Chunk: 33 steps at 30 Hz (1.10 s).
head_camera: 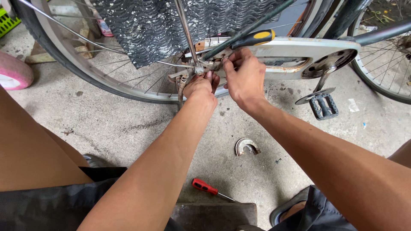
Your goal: The person uses a screwdriver to loosen a bolt on the rear brake assembly of a bicycle, then removes a small metal clip and adjusts the brake cable. The person reattaches the clip and tightens the bolt to secure the brake cable in place.
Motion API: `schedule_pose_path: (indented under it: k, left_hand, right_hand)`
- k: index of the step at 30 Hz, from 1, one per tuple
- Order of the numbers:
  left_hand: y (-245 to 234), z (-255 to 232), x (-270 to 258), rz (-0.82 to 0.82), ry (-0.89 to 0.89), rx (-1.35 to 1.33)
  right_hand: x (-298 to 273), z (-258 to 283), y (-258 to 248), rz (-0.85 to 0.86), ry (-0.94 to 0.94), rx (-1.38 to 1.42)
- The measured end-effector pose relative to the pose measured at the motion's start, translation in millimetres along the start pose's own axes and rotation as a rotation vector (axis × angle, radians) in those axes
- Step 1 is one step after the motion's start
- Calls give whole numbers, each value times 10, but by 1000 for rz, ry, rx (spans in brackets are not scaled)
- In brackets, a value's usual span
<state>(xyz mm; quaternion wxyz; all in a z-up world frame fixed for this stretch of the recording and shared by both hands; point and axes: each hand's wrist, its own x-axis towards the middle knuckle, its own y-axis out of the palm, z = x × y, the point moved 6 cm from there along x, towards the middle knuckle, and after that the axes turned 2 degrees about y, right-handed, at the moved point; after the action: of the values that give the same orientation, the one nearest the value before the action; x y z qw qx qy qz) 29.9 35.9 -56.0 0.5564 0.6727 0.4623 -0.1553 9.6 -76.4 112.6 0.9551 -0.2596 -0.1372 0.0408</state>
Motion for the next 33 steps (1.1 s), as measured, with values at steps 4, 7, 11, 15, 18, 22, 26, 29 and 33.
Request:
schedule_pose_path:
  k: [4, 7, 11, 15, 18, 22, 26, 29, 33]
  left_hand:
    - [9, 7, 22, 5, -14, 23]
    - [-9, 15, 13, 10, 4, 14]
    - [5, 5, -12, 9, -11, 30]
    - [13, -17, -67, 2, 7, 74]
    - [18, -42, -131, 7, -11, 28]
    - [3, -81, -235, 1, -32, 85]
    - [4, -105, -291, -22, -46, 78]
    - [11, -109, -297, -10, -21, 86]
    - [1, -94, -269, -13, -29, 93]
  right_hand:
    - [14, 15, -2, -1, -12, -15]
    - [-8, -12, 17, -3, -10, -26]
    - [-36, -34, 39, -13, 4, -13]
    - [-59, -45, 44, -10, 7, -34]
    - [-67, -49, 49, -15, 36, -12]
    - [-78, -29, 28, -21, 46, 3]
    - [-69, -2, 26, -37, 39, -4]
    - [-62, 4, 28, -34, 44, -18]
    - [-60, 37, 33, -46, 29, -37]
